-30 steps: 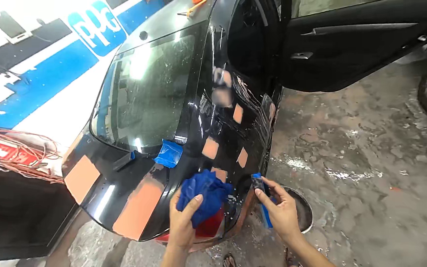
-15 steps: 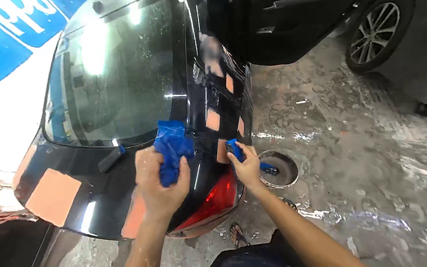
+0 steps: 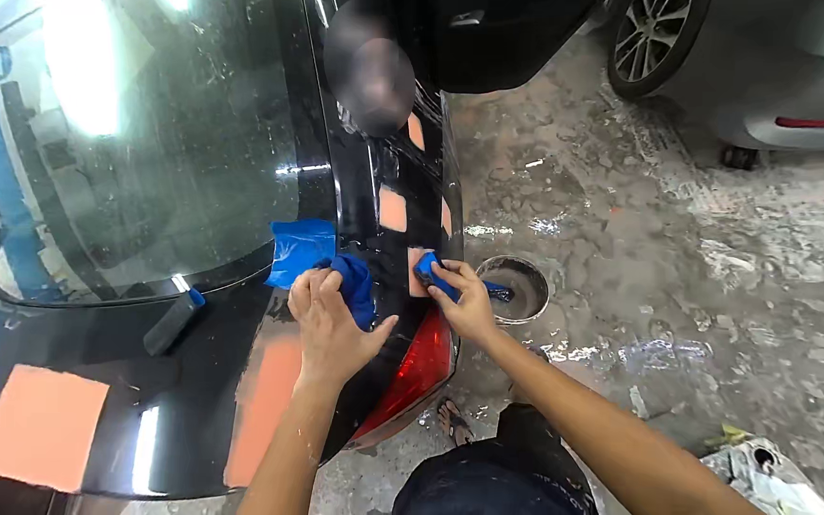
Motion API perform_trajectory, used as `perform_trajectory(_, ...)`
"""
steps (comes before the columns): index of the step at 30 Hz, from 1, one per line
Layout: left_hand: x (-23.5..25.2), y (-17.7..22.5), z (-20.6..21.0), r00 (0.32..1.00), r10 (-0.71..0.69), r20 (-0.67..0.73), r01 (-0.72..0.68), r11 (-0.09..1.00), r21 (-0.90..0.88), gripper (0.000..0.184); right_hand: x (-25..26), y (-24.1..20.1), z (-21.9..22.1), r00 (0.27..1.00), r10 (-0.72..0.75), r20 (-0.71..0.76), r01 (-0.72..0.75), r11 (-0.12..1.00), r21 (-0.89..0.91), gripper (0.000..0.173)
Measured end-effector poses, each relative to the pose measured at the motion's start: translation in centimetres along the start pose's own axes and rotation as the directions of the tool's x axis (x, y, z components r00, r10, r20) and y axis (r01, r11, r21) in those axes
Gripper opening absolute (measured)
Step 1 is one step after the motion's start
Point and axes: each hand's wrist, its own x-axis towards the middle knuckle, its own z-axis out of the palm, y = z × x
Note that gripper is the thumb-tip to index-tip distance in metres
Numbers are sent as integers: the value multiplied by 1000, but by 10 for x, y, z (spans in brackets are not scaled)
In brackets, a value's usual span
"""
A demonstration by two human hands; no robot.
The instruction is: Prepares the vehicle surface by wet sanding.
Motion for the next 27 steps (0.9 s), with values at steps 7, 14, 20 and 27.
perform_trajectory(7,8,-22,-8,973,6,230,21,993,-116,104,35,4,4,983,131,-128,-132,991,5,43)
perform_trajectory(14,-4,-28,13,999,8,-48,-19,972,-233,72,19,-5,14,990,60,-126,-72,993,-98,43)
perform_trajectory(20,11,-25,17,969,234,-80,-244,956,-162,51,-10,-45,19,985,134,-108,-146,983,-114,45)
perform_trajectory(27,54,-18,37,946,318,61,-297,928,-226,52,26,-33,15,940,315,-133,-330,936,-118,44)
